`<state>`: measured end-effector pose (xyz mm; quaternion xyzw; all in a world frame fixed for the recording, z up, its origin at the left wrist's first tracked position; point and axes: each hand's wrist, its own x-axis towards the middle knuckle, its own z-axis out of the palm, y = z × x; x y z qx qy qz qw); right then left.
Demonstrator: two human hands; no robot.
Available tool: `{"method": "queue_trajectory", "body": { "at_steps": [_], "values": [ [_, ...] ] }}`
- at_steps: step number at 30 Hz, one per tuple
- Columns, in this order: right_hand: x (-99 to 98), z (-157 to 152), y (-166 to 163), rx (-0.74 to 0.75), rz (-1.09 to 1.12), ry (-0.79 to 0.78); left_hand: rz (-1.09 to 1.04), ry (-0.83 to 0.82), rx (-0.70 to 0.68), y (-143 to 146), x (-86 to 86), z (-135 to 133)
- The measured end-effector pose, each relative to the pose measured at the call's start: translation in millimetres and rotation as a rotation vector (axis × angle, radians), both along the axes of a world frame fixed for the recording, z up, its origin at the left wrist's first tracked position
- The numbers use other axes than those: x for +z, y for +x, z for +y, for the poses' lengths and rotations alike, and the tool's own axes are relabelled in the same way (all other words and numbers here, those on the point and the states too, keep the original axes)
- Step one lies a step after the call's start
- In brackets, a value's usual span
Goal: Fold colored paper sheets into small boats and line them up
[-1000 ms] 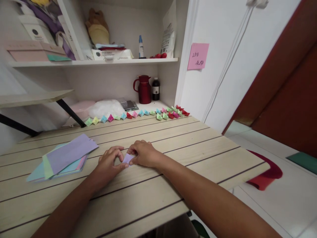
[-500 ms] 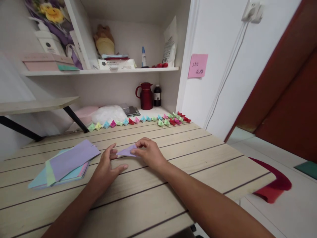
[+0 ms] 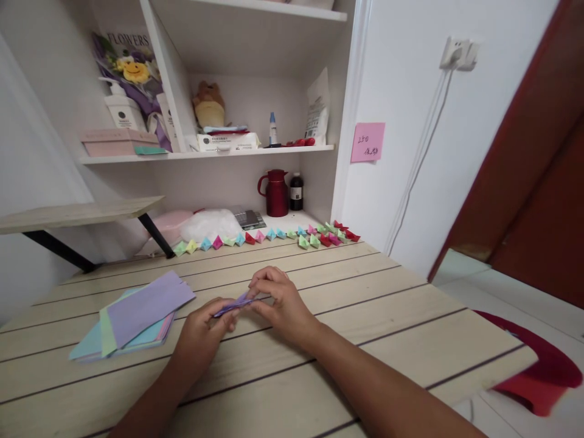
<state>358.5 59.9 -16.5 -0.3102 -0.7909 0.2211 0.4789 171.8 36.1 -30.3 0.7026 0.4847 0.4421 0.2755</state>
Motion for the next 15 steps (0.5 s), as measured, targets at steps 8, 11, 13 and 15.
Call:
{"method": "queue_trajectory", "body": {
  "at_steps": [8, 11, 13, 15],
  "values": [
    [0.5, 0.2, -0.3, 0.025, 0.059, -0.103, 0.119, -0.038, -0.052, -2.3, -4.7, 1.5],
    [0.3, 0.5, -0.8, 0.030, 0.044, -0.158, 0.180, -0.024, -0.051, -2.3, -5.3, 1.3],
    [-0.7, 2.0, -1.5, 0.033, 0.083, -0.254, 0.162, -0.042, -0.039, -0.8, -3.9, 0.2],
    [-3.0, 4.3, -3.0, 0.060, 0.203, -0.440, 0.081, -0.075, -0.016, 1.5, -1.5, -1.2]
  ]
}}
